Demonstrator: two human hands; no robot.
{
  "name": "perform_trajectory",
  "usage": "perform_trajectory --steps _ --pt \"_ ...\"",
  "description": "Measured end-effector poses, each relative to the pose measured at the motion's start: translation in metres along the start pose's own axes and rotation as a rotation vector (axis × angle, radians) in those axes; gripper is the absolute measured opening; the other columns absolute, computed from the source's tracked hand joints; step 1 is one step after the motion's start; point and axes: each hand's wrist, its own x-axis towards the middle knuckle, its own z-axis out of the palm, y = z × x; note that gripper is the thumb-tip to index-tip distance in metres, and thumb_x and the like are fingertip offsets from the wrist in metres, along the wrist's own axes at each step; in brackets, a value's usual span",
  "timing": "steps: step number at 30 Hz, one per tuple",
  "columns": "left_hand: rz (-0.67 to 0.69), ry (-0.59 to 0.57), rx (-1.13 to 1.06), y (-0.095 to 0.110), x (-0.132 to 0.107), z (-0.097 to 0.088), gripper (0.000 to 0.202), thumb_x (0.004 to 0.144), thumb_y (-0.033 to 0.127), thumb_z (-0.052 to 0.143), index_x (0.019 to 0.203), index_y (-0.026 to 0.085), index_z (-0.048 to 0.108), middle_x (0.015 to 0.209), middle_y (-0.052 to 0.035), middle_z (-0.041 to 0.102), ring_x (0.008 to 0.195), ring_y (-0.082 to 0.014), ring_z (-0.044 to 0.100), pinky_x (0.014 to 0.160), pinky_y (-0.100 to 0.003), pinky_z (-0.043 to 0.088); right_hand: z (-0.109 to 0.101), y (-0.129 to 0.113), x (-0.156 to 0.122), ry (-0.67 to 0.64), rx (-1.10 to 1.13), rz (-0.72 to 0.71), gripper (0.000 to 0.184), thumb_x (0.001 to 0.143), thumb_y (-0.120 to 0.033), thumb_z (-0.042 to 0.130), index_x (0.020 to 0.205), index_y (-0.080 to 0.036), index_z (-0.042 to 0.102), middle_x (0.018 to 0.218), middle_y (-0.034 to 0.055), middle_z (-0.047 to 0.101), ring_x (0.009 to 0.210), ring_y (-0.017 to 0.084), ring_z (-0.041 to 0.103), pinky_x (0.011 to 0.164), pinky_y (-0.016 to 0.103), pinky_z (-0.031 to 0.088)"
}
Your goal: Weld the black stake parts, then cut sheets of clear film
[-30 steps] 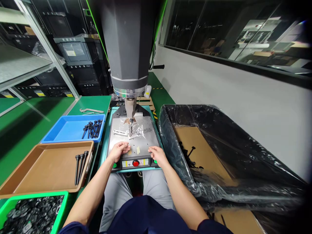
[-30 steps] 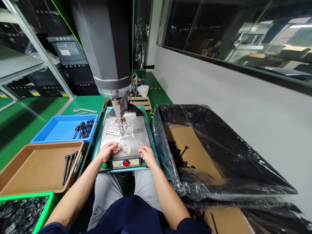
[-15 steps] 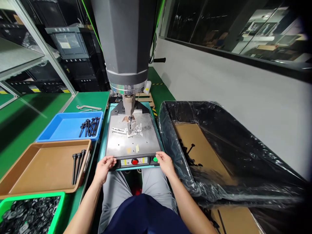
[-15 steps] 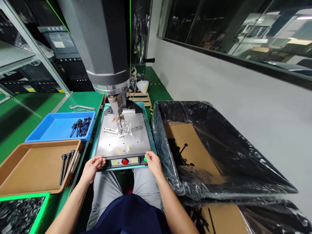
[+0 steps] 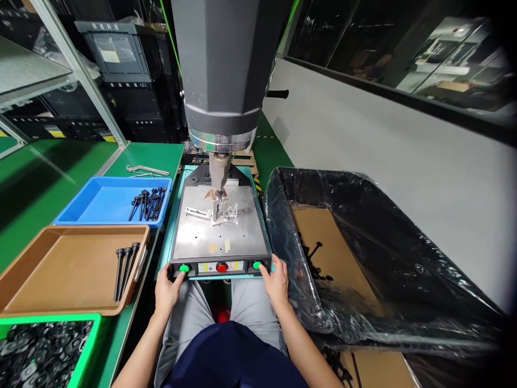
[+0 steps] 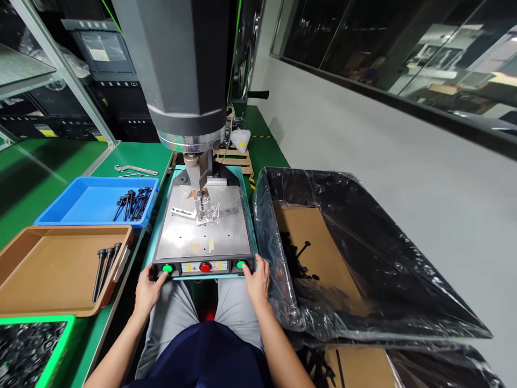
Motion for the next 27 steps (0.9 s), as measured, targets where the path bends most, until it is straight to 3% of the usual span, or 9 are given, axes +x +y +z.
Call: perform_trajectory --steps 3,7,13,22,27 --pt "0.001 -0.013 0.016 0.003 0.006 -0.003 0.075 0.072 0.063 0.066 0.129 0.015 0.057 0.127 -0.0176 0.063 0.120 -0.0357 0.060 0.105 -0.050 0.045 0.002 0.003 0.005 -0.076 0.027 0.023 0.065 0.086 -0.058 0.058 0.136 -0.017 0.051 0.126 0.0193 0.057 0.112 0.032 0.061 0.083 0.044 0.058" --pt "-0.024 -0.048 -0.018 0.005 0.010 -0.007 0.078 0.069 0.065 0.068 0.127 0.015 0.057 0.129 -0.0174 0.062 0.120 -0.0355 0.059 0.106 -0.048 0.044 0.004 0.008 0.004 -0.126 0.050 0.064 0.067 0.085 -0.053 0.061 0.141 -0.019 0.048 0.133 0.0194 0.054 0.093 0.028 0.066 0.076 0.043 0.059" --pt "-0.079 -0.046 -0.013 0.007 0.014 -0.007 0.079 0.067 0.067 0.069 0.125 0.015 0.058 0.127 -0.0166 0.064 0.118 -0.0361 0.060 0.103 -0.049 0.045 0.007 0.010 0.001 -0.077 0.008 0.025 0.064 0.086 -0.052 0.060 0.141 -0.022 0.049 0.131 0.0176 0.056 0.120 0.034 0.058 0.086 0.046 0.057" --pt "0.019 -0.071 -0.082 -0.006 0.019 -0.006 0.081 0.064 0.068 0.072 0.124 0.015 0.060 0.121 -0.0155 0.064 0.114 -0.0341 0.062 0.103 -0.049 0.046 0.004 0.009 0.003 -0.131 0.009 0.040 0.070 0.082 -0.048 0.063 0.145 -0.021 0.048 0.133 0.0171 0.055 0.108 0.030 0.065 0.081 0.043 0.059" --pt "-0.009 -0.067 -0.192 -0.003 0.017 -0.006 0.082 0.057 0.067 0.078 0.119 0.015 0.065 0.117 -0.0143 0.067 0.113 -0.0342 0.064 0.102 -0.048 0.048 0.002 0.003 0.002 -0.178 0.079 0.086 0.076 0.082 -0.051 0.062 0.149 -0.020 0.043 0.140 0.0200 0.050 0.110 0.031 0.064 0.078 0.043 0.060"
